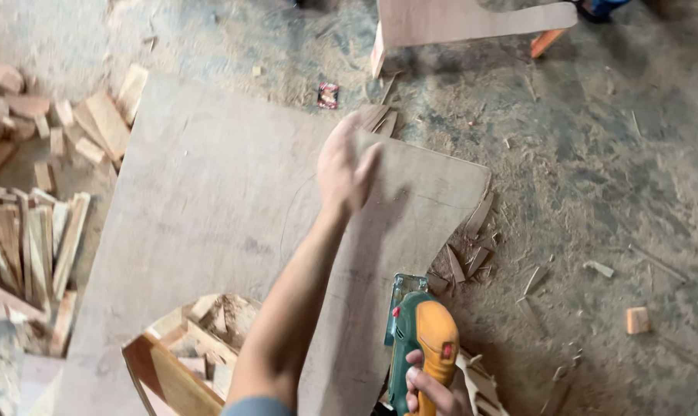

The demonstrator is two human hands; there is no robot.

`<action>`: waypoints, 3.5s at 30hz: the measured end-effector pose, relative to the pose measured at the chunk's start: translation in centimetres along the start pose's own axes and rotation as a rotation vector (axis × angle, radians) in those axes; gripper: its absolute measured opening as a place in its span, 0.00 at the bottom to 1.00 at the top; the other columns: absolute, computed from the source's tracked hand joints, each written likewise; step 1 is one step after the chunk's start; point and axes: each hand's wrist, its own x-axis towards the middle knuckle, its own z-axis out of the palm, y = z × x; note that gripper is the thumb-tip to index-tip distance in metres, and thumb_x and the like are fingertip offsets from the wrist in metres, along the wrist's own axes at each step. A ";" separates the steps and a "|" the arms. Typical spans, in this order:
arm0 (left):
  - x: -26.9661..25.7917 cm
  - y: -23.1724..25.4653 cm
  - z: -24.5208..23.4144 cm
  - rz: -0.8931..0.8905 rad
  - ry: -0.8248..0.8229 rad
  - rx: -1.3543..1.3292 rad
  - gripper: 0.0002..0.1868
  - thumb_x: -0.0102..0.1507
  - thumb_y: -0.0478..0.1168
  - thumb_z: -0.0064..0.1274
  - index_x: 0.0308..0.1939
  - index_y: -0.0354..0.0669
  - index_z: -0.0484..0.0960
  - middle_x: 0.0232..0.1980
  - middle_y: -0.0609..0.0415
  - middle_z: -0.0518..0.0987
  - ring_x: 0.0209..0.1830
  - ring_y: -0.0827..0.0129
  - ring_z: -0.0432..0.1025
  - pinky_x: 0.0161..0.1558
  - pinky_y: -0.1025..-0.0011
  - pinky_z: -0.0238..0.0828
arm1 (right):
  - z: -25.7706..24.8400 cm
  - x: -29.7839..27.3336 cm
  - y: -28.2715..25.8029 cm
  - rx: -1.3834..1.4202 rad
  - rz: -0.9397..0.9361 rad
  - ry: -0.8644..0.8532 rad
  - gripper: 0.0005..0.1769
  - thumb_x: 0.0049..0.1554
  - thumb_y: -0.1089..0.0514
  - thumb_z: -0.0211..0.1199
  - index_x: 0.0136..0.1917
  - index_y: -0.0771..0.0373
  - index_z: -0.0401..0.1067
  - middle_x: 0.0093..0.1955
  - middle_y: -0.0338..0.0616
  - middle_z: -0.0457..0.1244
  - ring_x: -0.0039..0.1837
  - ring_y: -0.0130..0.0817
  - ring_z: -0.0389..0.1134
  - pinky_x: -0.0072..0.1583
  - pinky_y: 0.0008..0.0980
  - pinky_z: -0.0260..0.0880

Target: The person uses a jigsaw to cut a curved shape out of a large sheet of plywood. They guide the tool along a pre-drawn line, periodically repositioning the board to continue the cut.

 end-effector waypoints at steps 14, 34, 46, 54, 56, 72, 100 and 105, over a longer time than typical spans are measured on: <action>4.5 3.0 3.5 0.106 -0.482 0.827 0.50 0.63 0.79 0.31 0.65 0.39 0.76 0.64 0.40 0.74 0.72 0.47 0.60 0.75 0.44 0.36 | 2.1 3.1 -2.0 0.016 -0.085 -0.237 0.22 0.53 0.64 0.62 0.61 0.68 0.66 0.36 0.50 0.62 0.33 0.40 0.67 0.39 0.41 0.69; -4.8 2.9 4.0 0.193 -0.589 0.729 0.47 0.63 0.79 0.34 0.55 0.41 0.82 0.61 0.44 0.76 0.72 0.52 0.61 0.78 0.47 0.35 | -0.2 -2.6 11.0 0.262 -0.220 -0.231 0.25 0.54 0.67 0.59 0.66 0.69 0.63 0.43 0.53 0.62 0.38 0.40 0.68 0.42 0.42 0.71; -20.1 1.1 -7.2 -0.078 -0.152 0.503 0.47 0.70 0.72 0.42 0.83 0.49 0.49 0.86 0.46 0.44 0.88 0.50 0.36 0.86 0.43 0.26 | -0.6 -10.2 9.4 0.311 -0.177 0.014 0.27 0.54 0.67 0.57 0.67 0.73 0.62 0.46 0.54 0.63 0.38 0.41 0.67 0.44 0.41 0.70; -29.4 -1.6 -8.9 -0.024 -0.057 0.601 0.49 0.70 0.73 0.40 0.80 0.39 0.55 0.83 0.39 0.52 0.86 0.45 0.43 0.82 0.43 0.34 | -1.2 -11.0 10.2 0.253 -0.180 -0.037 0.30 0.55 0.65 0.57 0.70 0.71 0.59 0.54 0.57 0.65 0.47 0.45 0.72 0.53 0.47 0.73; -31.2 -1.2 -9.2 -0.084 -0.118 0.634 0.49 0.69 0.74 0.41 0.80 0.39 0.56 0.83 0.40 0.53 0.86 0.46 0.43 0.82 0.44 0.34 | -2.8 -12.7 11.4 0.272 -0.193 0.096 0.30 0.54 0.64 0.56 0.70 0.70 0.60 0.55 0.57 0.66 0.49 0.45 0.73 0.52 0.48 0.74; -30.7 -2.4 -8.8 -0.062 -0.211 0.759 0.50 0.70 0.75 0.37 0.80 0.38 0.56 0.83 0.38 0.50 0.85 0.42 0.41 0.81 0.41 0.29 | -6.8 -9.9 16.7 0.349 -0.237 -0.286 0.26 0.59 0.74 0.56 0.68 0.62 0.57 0.47 0.48 0.62 0.41 0.43 0.71 0.45 0.44 0.73; -31.6 -3.2 -8.7 -0.084 -0.275 0.811 0.53 0.70 0.78 0.39 0.83 0.43 0.48 0.85 0.41 0.44 0.86 0.43 0.35 0.82 0.40 0.24 | 1.1 -13.2 8.5 0.153 -0.134 0.238 0.17 0.53 0.68 0.57 0.57 0.72 0.63 0.38 0.51 0.61 0.36 0.37 0.63 0.42 0.39 0.66; -31.5 -3.2 -8.6 -0.083 -0.273 0.818 0.53 0.70 0.79 0.39 0.82 0.43 0.49 0.84 0.40 0.45 0.85 0.43 0.36 0.82 0.39 0.24 | 1.2 -12.8 8.2 0.116 -0.116 0.274 0.18 0.52 0.68 0.57 0.57 0.72 0.64 0.38 0.50 0.60 0.35 0.36 0.63 0.42 0.39 0.66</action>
